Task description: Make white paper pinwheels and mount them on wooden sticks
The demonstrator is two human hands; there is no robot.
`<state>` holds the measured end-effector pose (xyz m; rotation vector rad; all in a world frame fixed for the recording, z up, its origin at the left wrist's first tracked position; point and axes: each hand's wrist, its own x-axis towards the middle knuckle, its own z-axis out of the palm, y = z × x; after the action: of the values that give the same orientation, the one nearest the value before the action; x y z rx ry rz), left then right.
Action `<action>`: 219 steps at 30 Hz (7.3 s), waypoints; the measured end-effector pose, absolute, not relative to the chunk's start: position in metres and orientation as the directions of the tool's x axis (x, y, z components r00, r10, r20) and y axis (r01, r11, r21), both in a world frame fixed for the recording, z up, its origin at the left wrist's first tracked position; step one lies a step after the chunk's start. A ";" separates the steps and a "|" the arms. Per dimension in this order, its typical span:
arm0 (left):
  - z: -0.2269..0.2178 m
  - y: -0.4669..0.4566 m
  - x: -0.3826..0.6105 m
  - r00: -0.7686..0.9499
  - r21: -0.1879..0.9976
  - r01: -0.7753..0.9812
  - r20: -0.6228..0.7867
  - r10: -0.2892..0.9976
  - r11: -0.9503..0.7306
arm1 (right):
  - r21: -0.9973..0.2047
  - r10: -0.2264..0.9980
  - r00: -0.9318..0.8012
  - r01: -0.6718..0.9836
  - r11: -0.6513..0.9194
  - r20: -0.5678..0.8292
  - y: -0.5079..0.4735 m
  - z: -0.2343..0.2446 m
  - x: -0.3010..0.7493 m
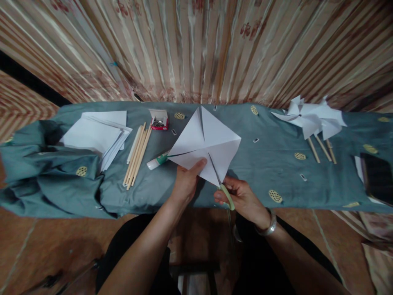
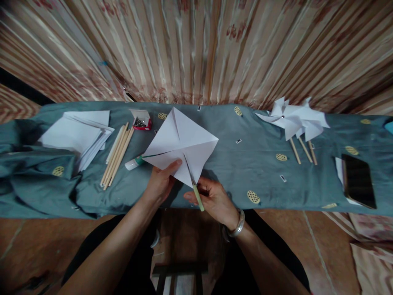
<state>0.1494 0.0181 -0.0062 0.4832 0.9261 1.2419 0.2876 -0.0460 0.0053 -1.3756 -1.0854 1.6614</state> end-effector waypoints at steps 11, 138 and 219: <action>-0.006 0.016 0.150 0.037 0.781 -0.545 -0.341 0.939 0.305 | -0.918 0.908 -0.164 -0.026 -0.395 -0.386 -0.046 0.004 0.287; -0.006 0.036 0.125 -0.057 0.932 -0.330 -0.177 0.982 0.149 | -0.837 0.737 -0.419 0.124 -0.532 -0.531 -0.042 0.020 0.315; -0.010 0.029 0.130 0.011 0.947 -0.279 -0.165 0.986 0.162 | -0.802 0.765 -0.357 -0.068 -0.593 -0.536 -0.044 0.012 0.308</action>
<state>0.1297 0.0290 -0.0098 0.8764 1.0822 1.2168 0.3082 -0.0444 0.0116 -1.3222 -0.9484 1.9949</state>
